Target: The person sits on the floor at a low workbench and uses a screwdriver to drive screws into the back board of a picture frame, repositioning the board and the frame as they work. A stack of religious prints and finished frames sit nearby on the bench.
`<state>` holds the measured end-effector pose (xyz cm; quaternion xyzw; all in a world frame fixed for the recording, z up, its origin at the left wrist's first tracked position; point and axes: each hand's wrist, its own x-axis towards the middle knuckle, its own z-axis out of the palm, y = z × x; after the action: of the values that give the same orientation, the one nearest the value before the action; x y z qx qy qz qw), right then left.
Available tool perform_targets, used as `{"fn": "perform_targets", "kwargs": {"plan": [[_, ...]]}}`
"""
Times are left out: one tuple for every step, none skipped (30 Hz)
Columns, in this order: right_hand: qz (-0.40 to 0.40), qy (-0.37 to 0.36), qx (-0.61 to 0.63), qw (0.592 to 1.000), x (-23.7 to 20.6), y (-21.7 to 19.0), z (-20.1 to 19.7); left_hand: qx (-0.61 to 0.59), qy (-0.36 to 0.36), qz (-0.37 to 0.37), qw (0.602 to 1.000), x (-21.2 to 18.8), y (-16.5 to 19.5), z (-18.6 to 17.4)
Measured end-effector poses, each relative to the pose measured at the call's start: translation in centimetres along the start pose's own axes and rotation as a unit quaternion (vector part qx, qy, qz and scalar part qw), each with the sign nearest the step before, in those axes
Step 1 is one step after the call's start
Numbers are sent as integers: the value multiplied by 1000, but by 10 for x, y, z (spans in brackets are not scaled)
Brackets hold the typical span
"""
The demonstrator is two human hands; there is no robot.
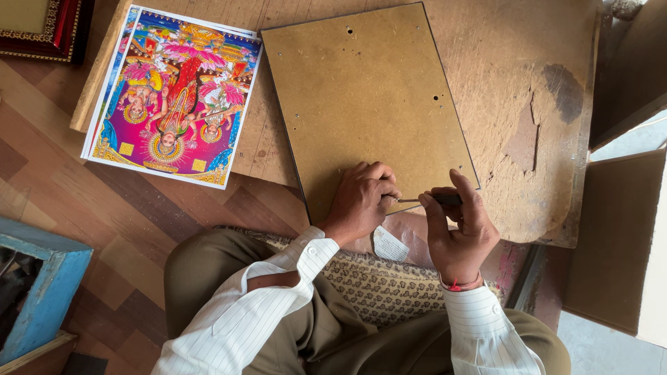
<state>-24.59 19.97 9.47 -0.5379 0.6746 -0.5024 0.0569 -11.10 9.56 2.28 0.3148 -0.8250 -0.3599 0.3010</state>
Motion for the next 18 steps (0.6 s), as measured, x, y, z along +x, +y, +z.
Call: {"fn": "perform_targets", "kwargs": {"plan": [[-2, 1, 7, 1000, -1, 1, 0, 1, 1, 2, 1000, 0, 0, 0], [-1, 3, 2, 1000, -1, 1, 0, 3, 1, 4, 1000, 0, 0, 0], [0, 3, -1, 1000, -2, 2, 0, 0, 2, 3, 1000, -1, 0, 0], [1, 4, -5, 1000, -2, 2, 0, -4, 2, 1, 1000, -1, 1, 0], [1, 4, -5, 1000, -3, 3, 0, -7, 1, 0, 1000, -2, 1, 0], [2, 5, -5, 1000, -3, 3, 1, -4, 2, 3, 1000, -2, 1, 0], [3, 5, -6, 1000, -3, 3, 1, -1, 3, 5, 1000, -2, 1, 0], [5, 3, -3, 1000, -4, 3, 1, 2, 3, 7, 1000, -3, 0, 0], [8, 1, 0, 1000, -4, 3, 1, 0, 4, 8, 1000, -3, 0, 0], [9, -1, 3, 1000, -4, 3, 2, -2, 6, 10, 1000, -3, 0, 0], [8, 1, 2, 1000, -4, 3, 2, -3, 7, 11, 1000, -3, 0, 0], [7, 2, 1, 1000, -4, 3, 2, -3, 5, 8, 1000, -3, 0, 0], [6, 3, -1, 1000, -4, 3, 2, -4, 3, 6, 1000, -3, 0, 0], [6, 2, -2, 1000, -3, 2, 2, -4, 1, 5, 1000, -3, 0, 0], [5, 1, -3, 1000, -3, 2, 2, -3, 4, 8, 1000, -2, 0, 0], [4, 0, -5, 1000, -3, 2, 2, -2, 7, 11, 1000, -2, 0, 0], [5, 1, -5, 1000, -2, 2, 2, -1, 11, 15, 1000, -2, 0, 1], [6, 2, -4, 1000, -2, 2, 1, -2, 9, 13, 1000, -2, 0, 1]]}}
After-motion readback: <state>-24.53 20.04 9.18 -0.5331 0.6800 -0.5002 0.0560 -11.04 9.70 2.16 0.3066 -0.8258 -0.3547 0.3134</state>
